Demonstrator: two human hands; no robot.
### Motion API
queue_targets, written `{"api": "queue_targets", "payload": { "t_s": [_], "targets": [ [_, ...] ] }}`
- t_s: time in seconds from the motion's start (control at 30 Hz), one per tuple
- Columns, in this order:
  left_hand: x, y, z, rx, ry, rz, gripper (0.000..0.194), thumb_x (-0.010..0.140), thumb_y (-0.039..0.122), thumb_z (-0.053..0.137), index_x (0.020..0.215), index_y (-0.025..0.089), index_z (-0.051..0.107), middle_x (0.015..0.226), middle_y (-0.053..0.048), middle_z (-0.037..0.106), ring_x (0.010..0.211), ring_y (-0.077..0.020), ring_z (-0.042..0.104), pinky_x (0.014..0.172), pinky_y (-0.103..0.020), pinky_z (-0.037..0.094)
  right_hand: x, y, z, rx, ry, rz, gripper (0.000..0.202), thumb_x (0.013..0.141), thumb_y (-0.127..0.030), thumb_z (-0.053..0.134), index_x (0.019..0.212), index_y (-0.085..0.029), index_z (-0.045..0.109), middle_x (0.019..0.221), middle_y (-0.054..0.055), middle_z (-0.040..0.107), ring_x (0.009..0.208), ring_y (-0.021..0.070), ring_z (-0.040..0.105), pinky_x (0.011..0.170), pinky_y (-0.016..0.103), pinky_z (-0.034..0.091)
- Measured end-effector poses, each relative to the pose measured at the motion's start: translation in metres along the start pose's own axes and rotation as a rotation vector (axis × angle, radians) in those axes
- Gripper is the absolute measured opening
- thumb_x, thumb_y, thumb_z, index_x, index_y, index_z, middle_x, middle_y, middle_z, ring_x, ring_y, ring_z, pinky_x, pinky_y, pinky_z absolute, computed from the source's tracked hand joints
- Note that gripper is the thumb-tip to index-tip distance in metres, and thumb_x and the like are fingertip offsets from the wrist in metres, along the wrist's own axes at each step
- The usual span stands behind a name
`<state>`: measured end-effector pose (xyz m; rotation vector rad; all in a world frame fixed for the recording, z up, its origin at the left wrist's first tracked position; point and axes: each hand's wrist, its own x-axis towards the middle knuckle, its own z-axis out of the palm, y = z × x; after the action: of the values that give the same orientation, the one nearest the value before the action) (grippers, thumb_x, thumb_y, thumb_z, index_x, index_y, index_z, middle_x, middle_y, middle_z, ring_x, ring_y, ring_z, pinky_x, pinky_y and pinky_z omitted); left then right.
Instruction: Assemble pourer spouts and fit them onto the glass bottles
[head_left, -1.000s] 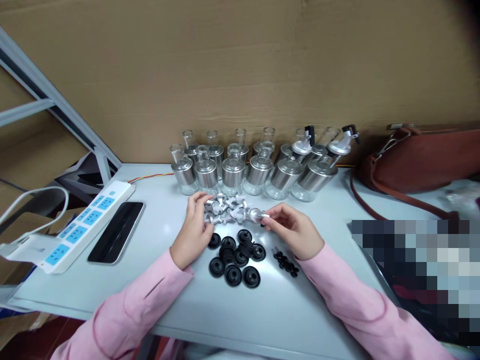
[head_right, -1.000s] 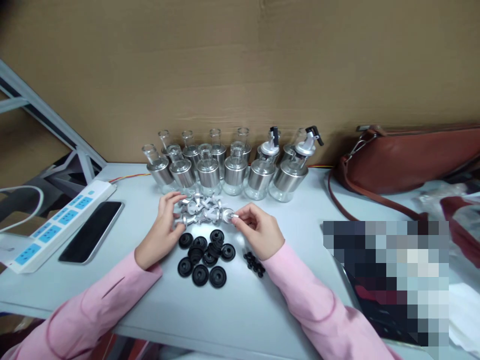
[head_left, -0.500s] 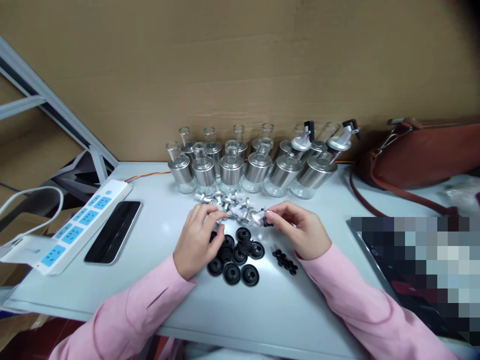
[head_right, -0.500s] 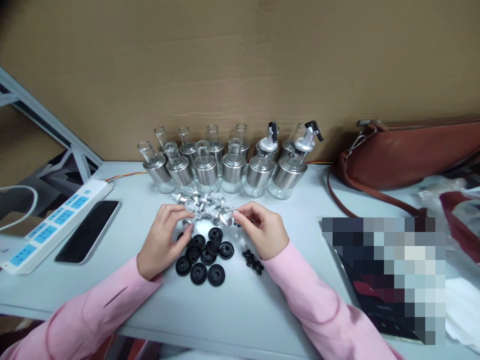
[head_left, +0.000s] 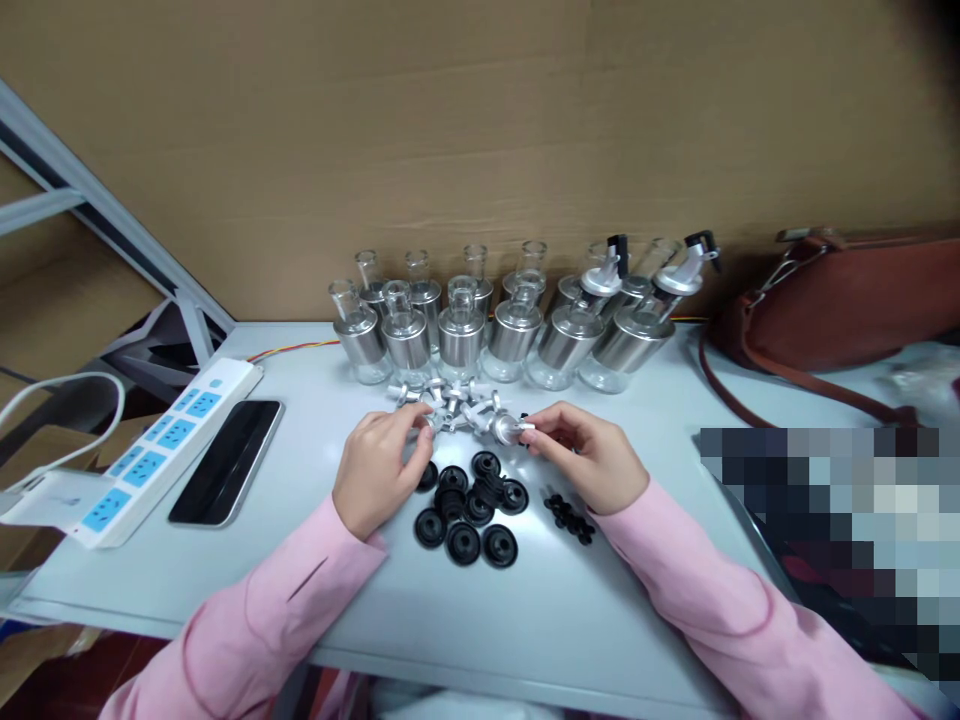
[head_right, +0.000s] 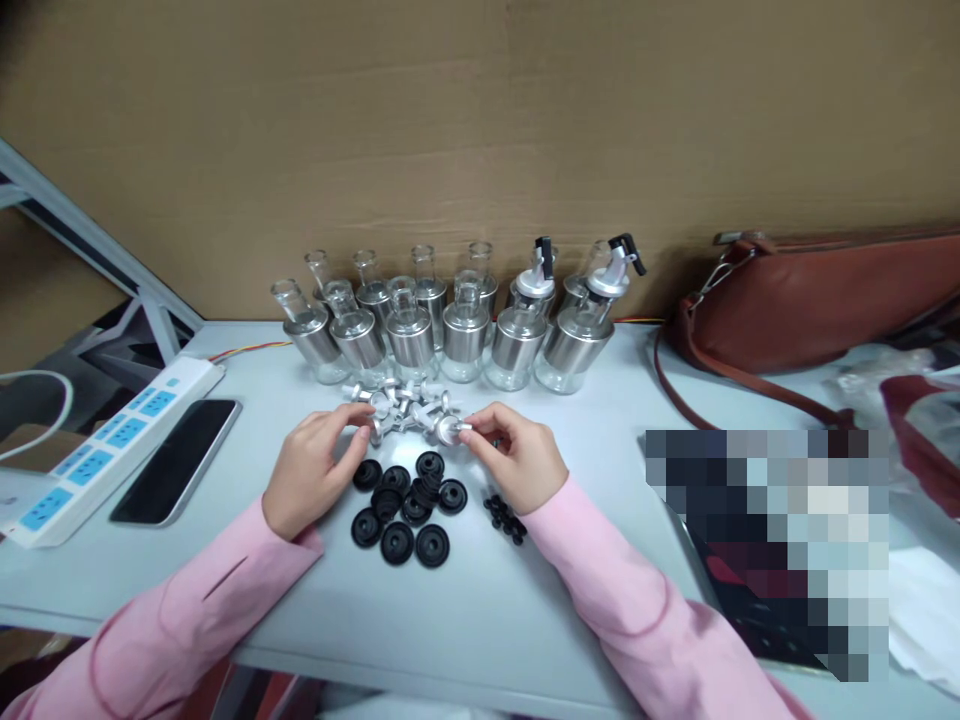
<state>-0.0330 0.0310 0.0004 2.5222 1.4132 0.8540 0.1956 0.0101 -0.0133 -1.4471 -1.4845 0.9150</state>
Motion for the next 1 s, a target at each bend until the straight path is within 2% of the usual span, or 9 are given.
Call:
{"api": "queue_targets", "payload": {
  "t_s": [0.13, 0.27, 0.33, 0.43, 0.53, 0.67, 0.87, 0.93, 1.0],
  "targets": [
    [0.002, -0.002, 0.002, 0.034, -0.006, 0.025, 0.015, 0.085, 0.017, 0.045, 0.098, 0.018, 0.053, 0.087, -0.003, 0.064, 0.084, -0.0198, 0.057, 0.079, -0.033, 0.040, 0.000, -0.001, 0.000, 0.002, -0.002, 0.001, 0.025, 0.071, -0.040, 0.061, 0.077, -0.016, 0.061, 0.073, 0.008, 0.069, 0.062, 0.0183, 0.060, 0.056, 0.031, 0.047],
    [0.001, 0.000, 0.003, -0.017, 0.037, 0.064, 0.030, 0.085, 0.018, 0.047, 0.114, 0.014, 0.044, 0.087, -0.006, 0.056, 0.085, -0.0208, 0.052, 0.077, -0.034, 0.042, -0.001, -0.007, -0.001, 0.025, 0.006, 0.006, 0.024, 0.071, -0.039, 0.061, 0.073, -0.015, 0.062, 0.068, 0.007, 0.068, 0.057, 0.0162, 0.058, 0.055, 0.030, 0.046],
    [-0.001, 0.003, 0.004, -0.109, 0.049, 0.177, 0.036, 0.086, 0.021, 0.049, 0.119, 0.014, 0.038, 0.094, -0.008, 0.054, 0.089, -0.0205, 0.051, 0.079, -0.034, 0.042, -0.002, -0.012, -0.002, 0.038, -0.017, -0.002, 0.022, 0.071, -0.037, 0.060, 0.069, -0.016, 0.064, 0.062, 0.005, 0.067, 0.053, 0.0145, 0.056, 0.054, 0.028, 0.045],
    [-0.004, 0.010, 0.005, -0.151, -0.015, 0.391, 0.036, 0.087, 0.029, 0.052, 0.118, 0.016, 0.039, 0.104, -0.010, 0.055, 0.097, -0.0211, 0.050, 0.084, -0.035, 0.040, -0.004, -0.018, -0.002, 0.044, -0.070, -0.010, 0.020, 0.072, -0.034, 0.060, 0.067, -0.016, 0.066, 0.057, 0.003, 0.065, 0.049, 0.0124, 0.053, 0.051, 0.025, 0.043],
    [-0.006, 0.016, 0.006, -0.109, -0.046, 0.488, 0.030, 0.089, 0.032, 0.050, 0.114, 0.017, 0.043, 0.103, -0.008, 0.058, 0.098, -0.0206, 0.051, 0.084, -0.034, 0.038, -0.005, -0.021, -0.001, 0.050, -0.107, -0.041, 0.018, 0.072, -0.031, 0.060, 0.068, -0.016, 0.068, 0.058, 0.002, 0.065, 0.049, 0.0118, 0.053, 0.050, 0.024, 0.043],
    [-0.006, 0.021, 0.007, -0.125, -0.001, 0.507, 0.024, 0.090, 0.029, 0.048, 0.110, 0.015, 0.047, 0.101, -0.008, 0.061, 0.095, -0.0194, 0.053, 0.082, -0.033, 0.037, -0.007, -0.023, 0.000, 0.037, -0.136, -0.069, 0.017, 0.073, -0.029, 0.060, 0.069, -0.015, 0.068, 0.056, 0.002, 0.065, 0.049, 0.0114, 0.054, 0.049, 0.022, 0.043],
    [-0.008, 0.022, 0.009, -0.173, -0.061, 0.481, 0.024, 0.089, 0.026, 0.051, 0.108, 0.013, 0.049, 0.100, -0.008, 0.062, 0.093, -0.0205, 0.053, 0.081, -0.035, 0.036, -0.006, -0.021, -0.002, -0.022, -0.170, -0.115, 0.021, 0.075, -0.032, 0.060, 0.072, -0.014, 0.069, 0.055, 0.002, 0.064, 0.049, 0.0112, 0.053, 0.048, 0.022, 0.041],
    [-0.009, 0.022, 0.009, -0.194, -0.068, 0.475, 0.022, 0.088, 0.025, 0.053, 0.105, 0.013, 0.049, 0.098, -0.008, 0.062, 0.093, -0.0208, 0.053, 0.081, -0.036, 0.036, -0.004, -0.019, -0.007, -0.087, -0.225, -0.146, 0.023, 0.074, -0.034, 0.059, 0.075, -0.014, 0.070, 0.056, 0.003, 0.065, 0.048, 0.0111, 0.052, 0.048, 0.022, 0.041],
    [-0.010, 0.022, 0.008, -0.207, -0.060, 0.466, 0.021, 0.087, 0.024, 0.054, 0.103, 0.013, 0.050, 0.097, -0.008, 0.062, 0.093, -0.0212, 0.053, 0.081, -0.036, 0.036, -0.001, -0.014, -0.016, -0.169, -0.335, -0.171, 0.023, 0.073, -0.033, 0.060, 0.076, -0.013, 0.071, 0.059, 0.004, 0.066, 0.049, 0.0113, 0.052, 0.049, 0.023, 0.041]
  ]
}}
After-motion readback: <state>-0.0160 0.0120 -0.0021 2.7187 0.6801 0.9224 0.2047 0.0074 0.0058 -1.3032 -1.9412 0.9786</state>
